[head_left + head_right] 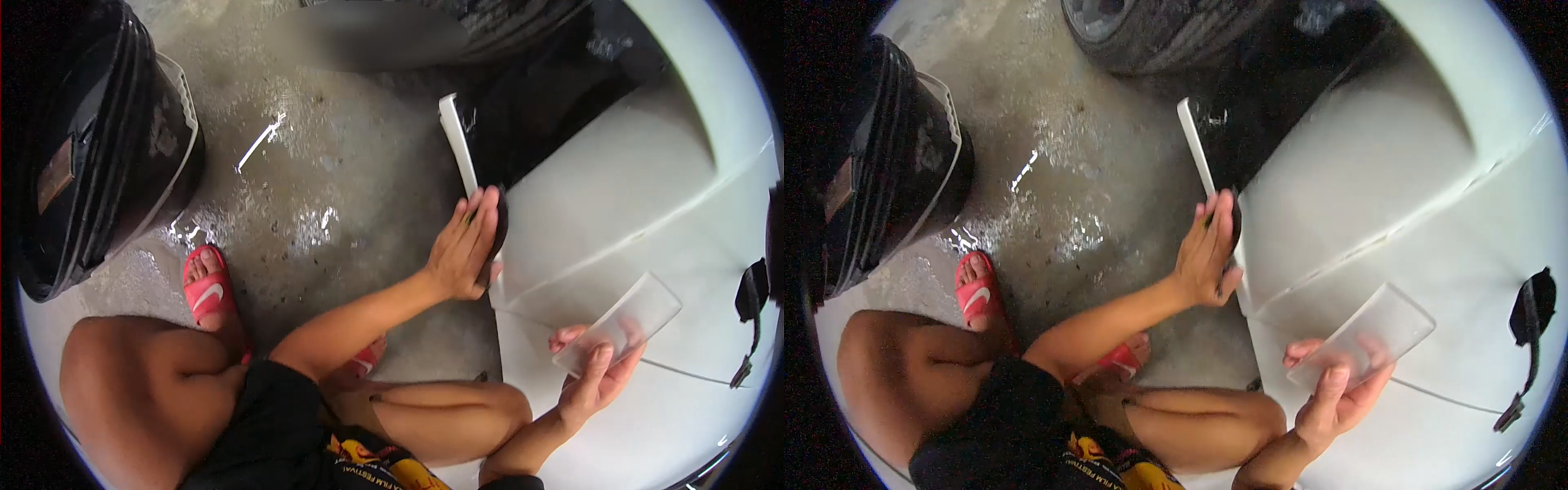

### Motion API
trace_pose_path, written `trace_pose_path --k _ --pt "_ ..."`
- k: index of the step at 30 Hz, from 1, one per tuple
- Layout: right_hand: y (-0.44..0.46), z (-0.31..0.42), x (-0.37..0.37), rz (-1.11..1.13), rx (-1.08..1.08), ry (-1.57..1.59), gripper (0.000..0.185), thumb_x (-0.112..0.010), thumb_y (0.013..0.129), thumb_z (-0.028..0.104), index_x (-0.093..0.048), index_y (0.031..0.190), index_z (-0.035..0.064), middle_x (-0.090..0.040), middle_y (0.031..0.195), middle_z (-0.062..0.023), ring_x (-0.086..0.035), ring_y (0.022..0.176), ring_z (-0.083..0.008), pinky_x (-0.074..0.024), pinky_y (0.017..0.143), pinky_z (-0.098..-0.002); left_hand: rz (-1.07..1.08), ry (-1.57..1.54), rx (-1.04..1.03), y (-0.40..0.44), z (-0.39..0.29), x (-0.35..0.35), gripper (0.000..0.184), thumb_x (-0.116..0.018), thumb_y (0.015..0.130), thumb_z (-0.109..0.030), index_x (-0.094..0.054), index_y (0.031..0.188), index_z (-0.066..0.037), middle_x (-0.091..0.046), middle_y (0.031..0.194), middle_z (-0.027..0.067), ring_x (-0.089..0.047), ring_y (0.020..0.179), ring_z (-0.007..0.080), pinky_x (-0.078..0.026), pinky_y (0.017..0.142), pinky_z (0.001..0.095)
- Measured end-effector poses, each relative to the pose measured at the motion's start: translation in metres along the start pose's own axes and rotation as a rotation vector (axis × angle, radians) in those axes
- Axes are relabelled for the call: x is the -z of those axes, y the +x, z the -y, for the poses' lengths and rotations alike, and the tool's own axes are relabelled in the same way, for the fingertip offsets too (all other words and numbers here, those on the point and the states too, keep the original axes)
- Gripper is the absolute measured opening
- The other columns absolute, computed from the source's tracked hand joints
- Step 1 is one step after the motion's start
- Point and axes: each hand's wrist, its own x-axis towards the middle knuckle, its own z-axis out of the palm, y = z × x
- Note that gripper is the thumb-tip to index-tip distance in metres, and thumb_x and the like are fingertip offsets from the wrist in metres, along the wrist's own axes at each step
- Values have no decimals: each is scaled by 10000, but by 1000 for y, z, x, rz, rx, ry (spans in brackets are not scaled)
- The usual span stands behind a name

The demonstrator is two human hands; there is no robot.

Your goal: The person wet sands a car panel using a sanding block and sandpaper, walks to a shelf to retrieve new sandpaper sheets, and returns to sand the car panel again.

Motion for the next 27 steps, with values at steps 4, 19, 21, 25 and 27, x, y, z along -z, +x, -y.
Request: trace_pose_path --k 4,19,21,25,27 --pt "1 4 -6 8 24 -14 576 -645 998 333 -350 1365 2 -676 764 -228 -640 663 -289 -542 652 -403 -38 20 -49 24 2 -2 893 -513 957 -463 -231 1549 143 -295 1590 383 -333 1468 544 -201 1238 542" --pt "0 28 -20 101 4 23 423 -599 1019 240 -385 1291 -4 -702 835 -233 -671 734 -279 -556 703 -398 47 107 -152 75 4 28 919 -600 859 -405 -268 1544 111 -321 1604 334 -323 1501 475 -189 1244 552" --pt "5 26 -18 140 15 22 425 -601 1021 241 -383 1291 -5 -704 844 -235 -671 731 -282 -556 707 -399 147 61 -98 19 18 22 908 -617 844 -355 -270 1544 109 -319 1608 325 -330 1494 477 -200 1240 552" --pt "11 23 -21 155 61 -3 425 -600 1031 254 -383 1290 -3 -707 852 -231 -663 718 -278 -553 726 -394 150 67 -95 38 12 29 916 -659 816 -287 -270 1546 106 -283 1623 326 -290 1510 488 -173 1250 548" --pt "-4 25 -15 130 20 -14 426 -595 1034 259 -381 1290 -6 -708 850 -226 -661 716 -274 -550 730 -394 137 32 -37 37 -1 31 934 -666 845 -293 -224 1567 103 -229 1642 332 -256 1527 484 -152 1257 543"
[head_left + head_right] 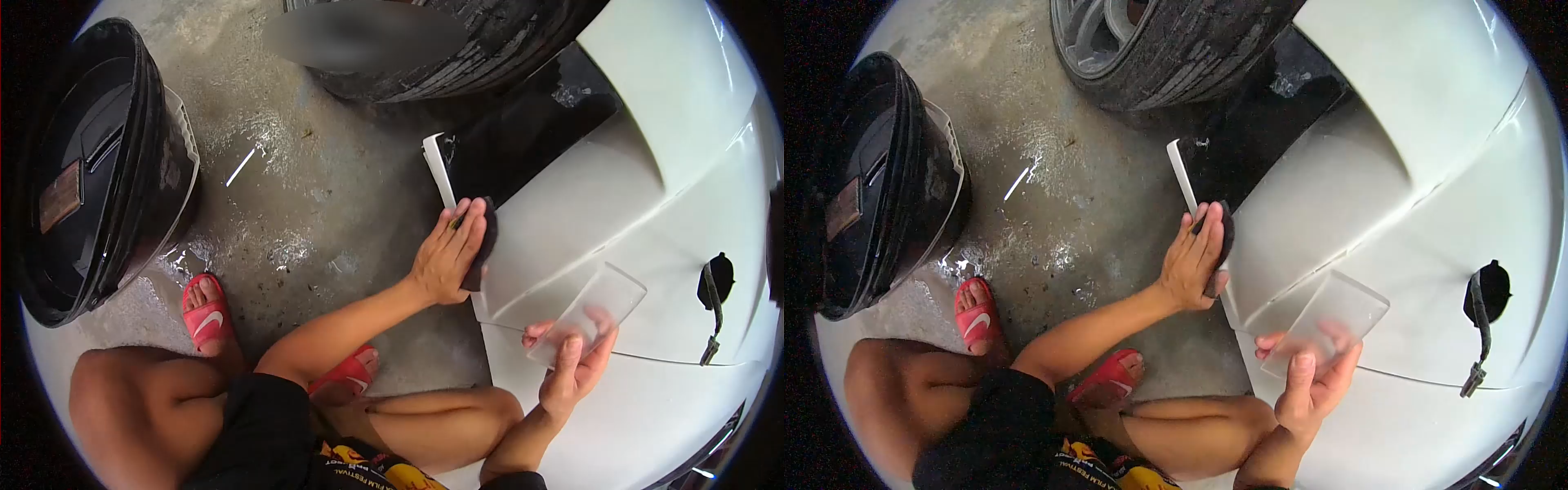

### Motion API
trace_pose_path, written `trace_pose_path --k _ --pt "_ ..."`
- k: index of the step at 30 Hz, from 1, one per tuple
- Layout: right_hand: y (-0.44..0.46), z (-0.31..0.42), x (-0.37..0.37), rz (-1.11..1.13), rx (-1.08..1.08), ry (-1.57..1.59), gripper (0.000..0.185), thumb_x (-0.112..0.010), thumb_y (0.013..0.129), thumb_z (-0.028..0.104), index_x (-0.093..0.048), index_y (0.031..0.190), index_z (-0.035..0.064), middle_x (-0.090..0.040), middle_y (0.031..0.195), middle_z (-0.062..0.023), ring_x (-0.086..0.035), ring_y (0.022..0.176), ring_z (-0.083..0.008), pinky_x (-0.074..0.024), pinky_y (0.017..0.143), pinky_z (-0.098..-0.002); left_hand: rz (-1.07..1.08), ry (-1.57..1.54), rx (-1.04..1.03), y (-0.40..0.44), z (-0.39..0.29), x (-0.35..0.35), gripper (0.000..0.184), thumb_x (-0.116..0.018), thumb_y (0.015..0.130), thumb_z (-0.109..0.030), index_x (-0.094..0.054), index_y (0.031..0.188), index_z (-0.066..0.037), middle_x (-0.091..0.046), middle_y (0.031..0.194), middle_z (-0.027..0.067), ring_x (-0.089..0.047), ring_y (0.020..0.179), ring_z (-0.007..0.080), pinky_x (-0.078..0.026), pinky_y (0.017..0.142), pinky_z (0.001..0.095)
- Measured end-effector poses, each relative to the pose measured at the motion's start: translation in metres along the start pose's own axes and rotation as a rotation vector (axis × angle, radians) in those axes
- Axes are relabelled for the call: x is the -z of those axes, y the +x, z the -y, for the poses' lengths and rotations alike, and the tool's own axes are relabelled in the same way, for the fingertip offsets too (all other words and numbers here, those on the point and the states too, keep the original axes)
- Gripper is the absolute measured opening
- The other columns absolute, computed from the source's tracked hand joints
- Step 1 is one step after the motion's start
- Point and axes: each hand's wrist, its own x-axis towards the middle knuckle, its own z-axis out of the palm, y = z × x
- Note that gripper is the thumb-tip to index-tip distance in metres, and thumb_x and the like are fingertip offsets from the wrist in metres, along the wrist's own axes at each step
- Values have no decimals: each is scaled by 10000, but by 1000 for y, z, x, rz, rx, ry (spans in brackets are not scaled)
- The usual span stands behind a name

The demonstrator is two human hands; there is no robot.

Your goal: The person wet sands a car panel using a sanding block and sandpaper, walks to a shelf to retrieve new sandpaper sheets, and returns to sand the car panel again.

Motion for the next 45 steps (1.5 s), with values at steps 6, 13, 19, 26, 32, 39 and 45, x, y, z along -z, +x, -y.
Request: trace_pose_path --k 6,13,19,26,32,39,45 --pt "15 -3 -4 -17 25 -25 453 -585 1031 265 -371 1316 -15 -705 819 -218 -661 712 -272 -548 729 -400 -109 -143 229 -15 -34 -14 902 -579 939 -232 -62 1605 87 -166 1647 355 -202 1532 509 -155 1234 597" --pt "13 -3 -5 -2 43 -20 448 -592 1033 274 -383 1313 -6 -705 816 -218 -668 720 -278 -551 710 -396 -198 -314 508 11 -67 -15 824 -292 1079 -441 93 1603 65 11 1687 308 -38 1560 495 -73 1224 639" --pt "15 -2 0 2 36 21 471 -599 1037 282 -377 1327 -16 -714 849 -216 -659 727 -266 -542 755 -395 -190 -310 527 -3 -78 -25 784 -253 1095 -422 90 1603 68 8 1685 310 -41 1563 481 -56 1222 647" --pt "8 -2 2 6 33 26 453 -592 1040 271 -376 1316 -15 -712 842 -220 -655 721 -267 -546 747 -399 -100 -117 329 -30 -49 -38 863 -485 1021 -340 -20 1597 105 -84 1660 354 -142 1543 509 -139 1231 615" --pt "-2 -5 5 -35 -6 11 434 -584 1036 253 -376 1313 -9 -703 824 -217 -672 732 -276 -557 744 -405 -140 -33 83 -12 -22 -27 900 -585 944 -302 -109 1592 102 -203 1624 381 -250 1504 540 -201 1237 557" --pt "1 -8 6 13 21 32 410 -594 1027 226 -376 1288 -4 -694 854 -231 -694 757 -304 -576 703 -420 -223 -122 -167 66 -22 9 906 -497 979 -521 -254 1546 142 -315 1589 371 -316 1487 524 -189 1242 545" --pt "5 -17 10 -27 154 196 415 -580 1037 207 -349 1312 -1 -694 930 -257 -691 773 -301 -574 730 -427 -493 -264 -322 110 -60 62 669 -468 1041 -375 -396 1499 107 -492 1459 380 -508 1355 526 -289 1199 568"
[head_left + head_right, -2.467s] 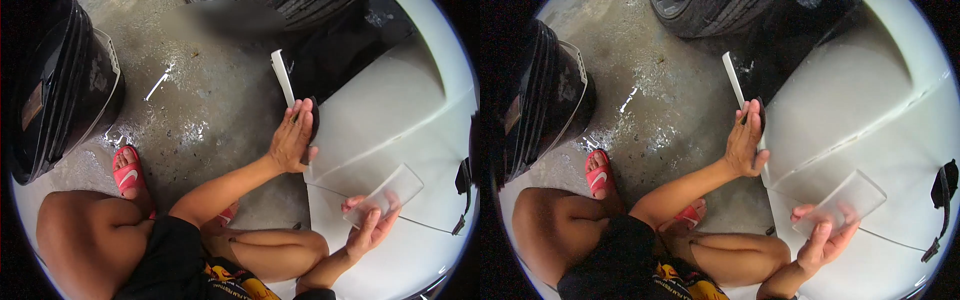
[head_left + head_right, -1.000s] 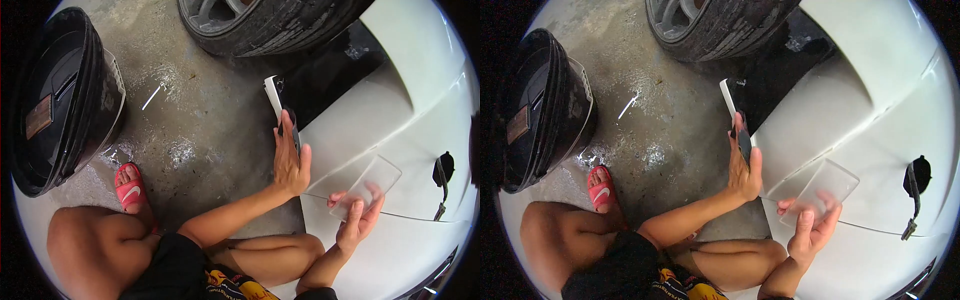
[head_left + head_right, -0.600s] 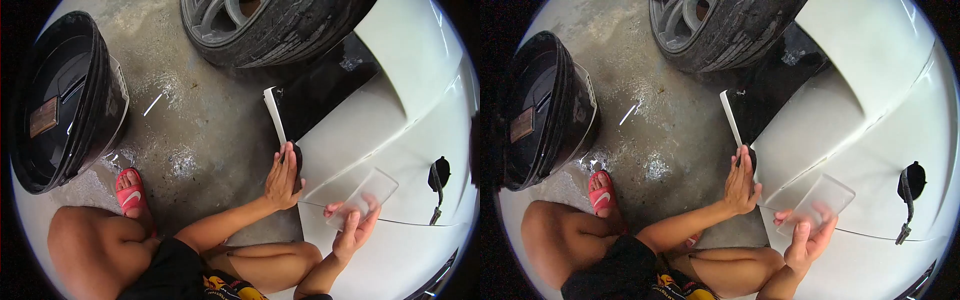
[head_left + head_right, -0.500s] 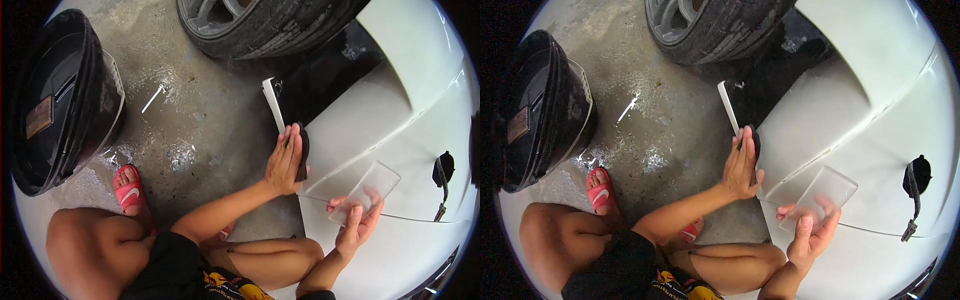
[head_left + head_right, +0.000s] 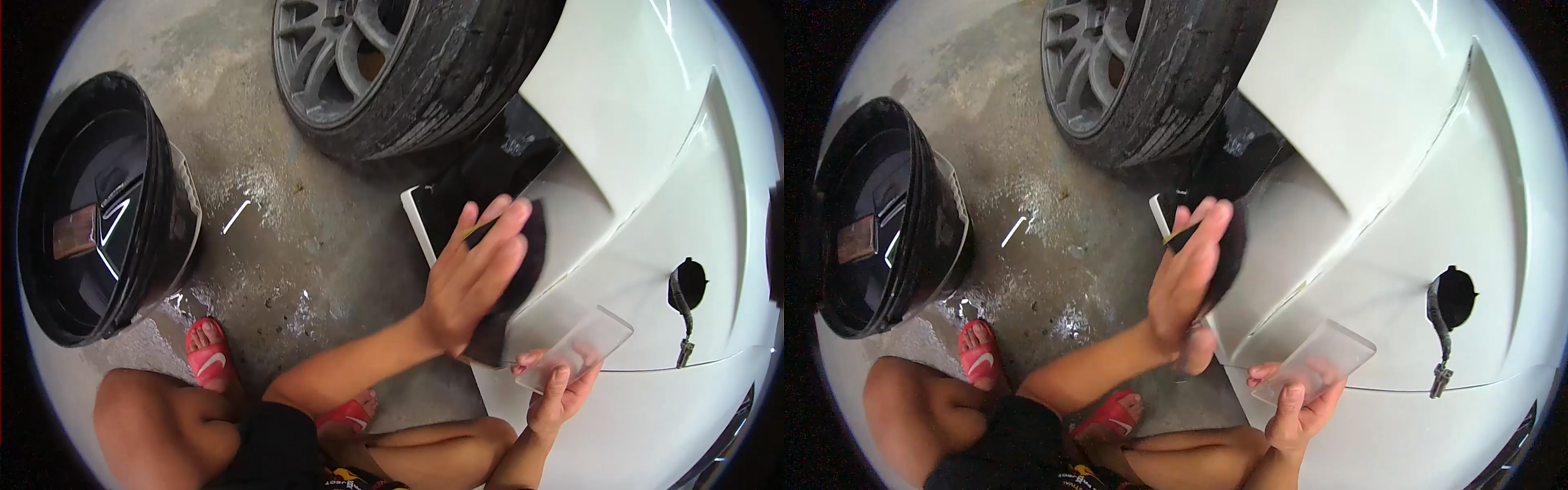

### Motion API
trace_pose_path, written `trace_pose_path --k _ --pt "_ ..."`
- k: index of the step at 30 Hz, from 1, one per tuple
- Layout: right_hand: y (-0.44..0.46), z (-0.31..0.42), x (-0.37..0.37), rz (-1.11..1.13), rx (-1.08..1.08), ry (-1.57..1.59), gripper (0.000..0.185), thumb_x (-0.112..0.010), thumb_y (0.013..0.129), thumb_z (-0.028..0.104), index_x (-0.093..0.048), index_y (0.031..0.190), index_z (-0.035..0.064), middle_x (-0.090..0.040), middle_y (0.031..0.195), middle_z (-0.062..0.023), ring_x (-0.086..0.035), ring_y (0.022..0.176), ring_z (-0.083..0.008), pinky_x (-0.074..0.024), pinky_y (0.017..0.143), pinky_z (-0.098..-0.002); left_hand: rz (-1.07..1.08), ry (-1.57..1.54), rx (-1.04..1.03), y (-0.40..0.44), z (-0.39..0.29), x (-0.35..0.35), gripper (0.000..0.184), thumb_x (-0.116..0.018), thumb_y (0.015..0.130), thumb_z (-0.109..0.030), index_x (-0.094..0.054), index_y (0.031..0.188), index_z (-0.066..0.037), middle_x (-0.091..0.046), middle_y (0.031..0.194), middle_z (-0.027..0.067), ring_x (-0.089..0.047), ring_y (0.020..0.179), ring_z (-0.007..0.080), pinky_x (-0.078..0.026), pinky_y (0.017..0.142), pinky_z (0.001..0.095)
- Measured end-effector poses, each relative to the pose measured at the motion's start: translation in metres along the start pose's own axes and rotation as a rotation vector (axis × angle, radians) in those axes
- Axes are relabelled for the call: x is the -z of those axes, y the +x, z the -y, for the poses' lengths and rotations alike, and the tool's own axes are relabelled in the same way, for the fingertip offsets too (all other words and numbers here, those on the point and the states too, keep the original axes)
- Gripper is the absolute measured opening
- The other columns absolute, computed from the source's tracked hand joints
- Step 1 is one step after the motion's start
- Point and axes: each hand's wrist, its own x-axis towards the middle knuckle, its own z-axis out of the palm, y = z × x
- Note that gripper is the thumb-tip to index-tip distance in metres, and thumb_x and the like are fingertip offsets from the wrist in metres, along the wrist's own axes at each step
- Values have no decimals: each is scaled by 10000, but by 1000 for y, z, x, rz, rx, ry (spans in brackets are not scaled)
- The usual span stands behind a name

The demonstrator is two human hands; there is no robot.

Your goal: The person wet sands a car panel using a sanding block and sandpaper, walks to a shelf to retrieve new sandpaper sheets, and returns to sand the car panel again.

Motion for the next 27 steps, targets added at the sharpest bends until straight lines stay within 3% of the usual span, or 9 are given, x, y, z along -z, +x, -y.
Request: trace_pose_path --k 2,7,10,14,18,19,22,23,27 --pt "4 -2 -6 -7 10 -38 409 -568 1054 241 -358 1340 37 -693 939 -233 -674 767 -283 -568 728 -419 -77 -54 124 -17 -12 2 568 -465 1047 -216 -385 1517 93 -471 1474 385 -500 1367 516 -327 1183 555" --pt "9 -4 -16 52 48 -123 371 -543 1066 200 -362 1363 70 -687 1039 -214 -667 867 -281 -556 824 -434 -101 -246 454 -45 -38 -1 662 -544 931 -118 -367 1532 96 -398 1538 371 -439 1424 497 -336 1186 540" --pt "9 -8 -19 63 65 -104 361 -547 1060 170 -393 1365 53 -674 1069 -206 -659 907 -278 -551 839 -441 -36 -166 389 -46 -30 1 668 -553 904 -84 -381 1525 95 -399 1543 362 -433 1431 492 -335 1188 531" --pt "14 -10 -16 32 51 -173 458 -622 1021 176 -432 1409 25 -634 1096 -166 -638 969 -267 -542 872 -429 -49 -165 391 -45 -23 7 556 -541 922 -100 -500 1441 95 -514 1466 320 -573 1306 441 -453 1097 473" --pt "18 -11 -21 -49 85 -69 599 -734 954 200 -443 1447 22 -602 1082 -116 -615 1007 -256 -527 906 -410 53 -733 593 -44 -35 14 399 -513 1021 -177 -589 1302 98 -661 1213 230 -652 1084 312 -510 923 368" --pt "20 -11 -24 -66 103 -23 636 -761 935 203 -441 1456 24 -595 1071 -104 -610 1015 -254 -523 913 -404 122 -979 845 -41 -46 20 344 -480 1058 -200 -618 1203 80 -655 1035 141 -622 927 227 -478 815 303" --pt "25 -6 -34 -93 186 30 503 -762 909 94 -513 1340 18 -605 1001 -104 -594 976 -223 -533 881 -409 332 -1079 929 -37 -53 17 341 -490 1069 -252 -634 1163 43 -613 960 93 -595 856 185 -449 775 266" --pt "23 -7 -31 -74 189 30 467 -763 906 83 -522 1304 31 -599 989 -97 -589 963 -217 -532 879 -405 394 -1081 839 -40 -46 14 365 -564 1039 -332 -656 1146 5 -620 956 92 -592 826 196 -453 758 277" --pt "22 -7 -23 -107 249 -24 345 -757 902 42 -541 1169 68 -578 950 -74 -573 918 -196 -522 854 -374 235 -245 395 -10 -31 31 428 -678 933 -348 -688 1207 -20 -639 1009 124 -554 812 238 -459 773 331"
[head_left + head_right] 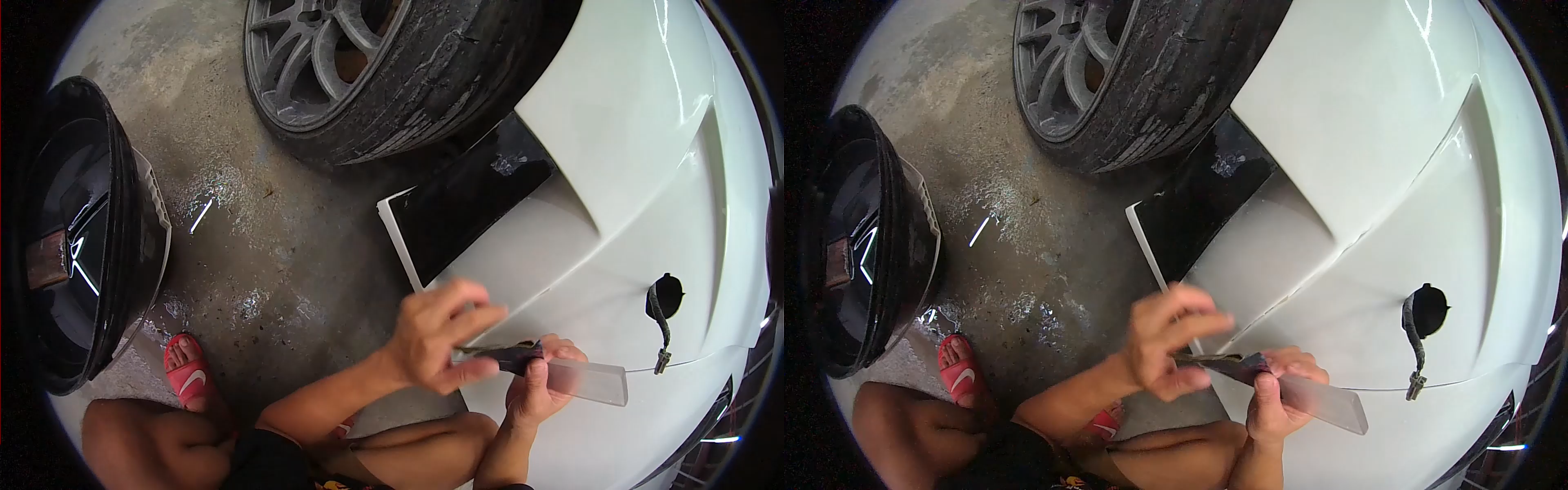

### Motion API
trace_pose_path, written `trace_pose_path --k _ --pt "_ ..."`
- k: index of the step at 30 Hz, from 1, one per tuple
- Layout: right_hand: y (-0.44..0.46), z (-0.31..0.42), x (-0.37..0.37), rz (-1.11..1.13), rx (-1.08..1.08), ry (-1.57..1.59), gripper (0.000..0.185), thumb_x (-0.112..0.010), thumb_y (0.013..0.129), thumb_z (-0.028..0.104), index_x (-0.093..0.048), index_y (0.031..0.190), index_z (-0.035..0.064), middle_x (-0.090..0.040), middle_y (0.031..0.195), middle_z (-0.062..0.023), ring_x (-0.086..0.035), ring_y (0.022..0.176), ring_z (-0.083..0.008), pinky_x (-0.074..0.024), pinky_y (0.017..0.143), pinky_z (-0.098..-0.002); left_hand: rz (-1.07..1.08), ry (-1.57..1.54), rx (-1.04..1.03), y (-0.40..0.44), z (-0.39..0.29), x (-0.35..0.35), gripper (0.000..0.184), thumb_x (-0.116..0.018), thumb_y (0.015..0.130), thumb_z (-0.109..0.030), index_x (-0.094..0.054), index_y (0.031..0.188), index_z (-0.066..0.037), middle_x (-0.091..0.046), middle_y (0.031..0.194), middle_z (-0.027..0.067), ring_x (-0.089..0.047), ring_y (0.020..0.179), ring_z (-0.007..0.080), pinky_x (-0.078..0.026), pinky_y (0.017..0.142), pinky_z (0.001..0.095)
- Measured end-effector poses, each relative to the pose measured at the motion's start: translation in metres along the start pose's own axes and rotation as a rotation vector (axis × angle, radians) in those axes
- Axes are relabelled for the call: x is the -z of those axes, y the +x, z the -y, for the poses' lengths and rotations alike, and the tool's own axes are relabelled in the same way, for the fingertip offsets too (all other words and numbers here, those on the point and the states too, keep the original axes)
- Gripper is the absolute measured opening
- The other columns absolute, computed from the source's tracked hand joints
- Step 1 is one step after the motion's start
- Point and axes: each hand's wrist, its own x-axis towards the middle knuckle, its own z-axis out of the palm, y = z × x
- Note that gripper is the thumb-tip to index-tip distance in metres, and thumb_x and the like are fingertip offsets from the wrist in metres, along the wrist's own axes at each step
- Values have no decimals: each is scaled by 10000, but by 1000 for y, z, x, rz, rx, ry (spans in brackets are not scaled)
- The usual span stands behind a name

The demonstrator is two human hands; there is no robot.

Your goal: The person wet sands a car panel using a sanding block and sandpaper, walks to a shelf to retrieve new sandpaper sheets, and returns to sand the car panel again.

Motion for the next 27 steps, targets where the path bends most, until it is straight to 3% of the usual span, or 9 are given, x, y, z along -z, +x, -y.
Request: trace_pose_path --k 2,4,6,9,13,18,21,25,27 --pt "-1 0 0 -51 18 -54 322 -749 902 24 -543 1146 71 -579 947 -74 -572 907 -190 -513 834 -353 -175 329 -71 26 7 10 481 -678 910 -273 -659 1333 -46 -603 1128 169 -563 911 278 -459 843 378" --pt "-3 -1 4 -80 7 -111 328 -741 903 9 -548 1162 64 -588 958 -81 -577 905 -187 -503 815 -336 -160 547 -65 46 16 7 551 -650 910 -166 -603 1457 -201 -438 1403 224 -473 1159 357 -387 1008 498" --pt "-4 -2 4 -80 5 -151 329 -735 903 -5 -553 1169 61 -592 973 -86 -576 904 -183 -497 810 -326 -263 741 -234 67 49 -7 552 -646 919 -179 -596 1464 -250 -398 1449 232 -435 1226 377 -340 1067 559" --pt "-5 -2 3 -84 12 -204 329 -725 907 -20 -557 1178 57 -597 992 -91 -576 907 -178 -499 820 -330 -252 820 -280 70 61 -13 549 -637 942 -244 -569 1484 -301 -348 1505 245 -389 1306 411 -269 1120 658" --pt "-8 -1 7 -50 5 -202 370 -746 919 61 -573 1243 22 -597 1043 -88 -565 954 -178 -462 932 -334 -285 673 -169 57 57 -4 599 -656 928 -302 -532 1487 -127 -354 1482 284 -392 1284 430 -285 1106 628" --pt "-10 -2 9 -15 37 -268 352 -728 925 34 -569 1238 17 -599 1034 -91 -569 951 -183 -473 920 -341 -404 382 18 44 67 5 856 -771 884 -351 -376 1519 64 -376 1459 316 -426 1268 448 -344 1085 540" --pt "-10 -5 10 22 67 -346 325 -713 930 17 -565 1219 19 -603 1029 -101 -576 950 -188 -486 905 -349 -370 304 25 50 69 7 1081 -853 790 -470 -302 1554 60 -381 1472 305 -434 1290 455 -348 1106 551" --pt "-8 -10 11 113 120 -436 296 -700 928 -11 -562 1188 19 -609 1043 -120 -589 953 -200 -498 891 -358 -283 303 29 52 67 9 1235 -899 709 -503 -226 1583 52 -357 1541 294 -396 1389 466 -298 1165 590" --pt "-5 -13 6 97 158 -441 283 -735 877 -41 -598 1120 5 -654 925 -126 -625 851 -227 -523 800 -356 -235 315 62 50 65 10 1262 -909 695 -493 -204 1591 49 -332 1584 285 -356 1448 466 -258 1195 603"
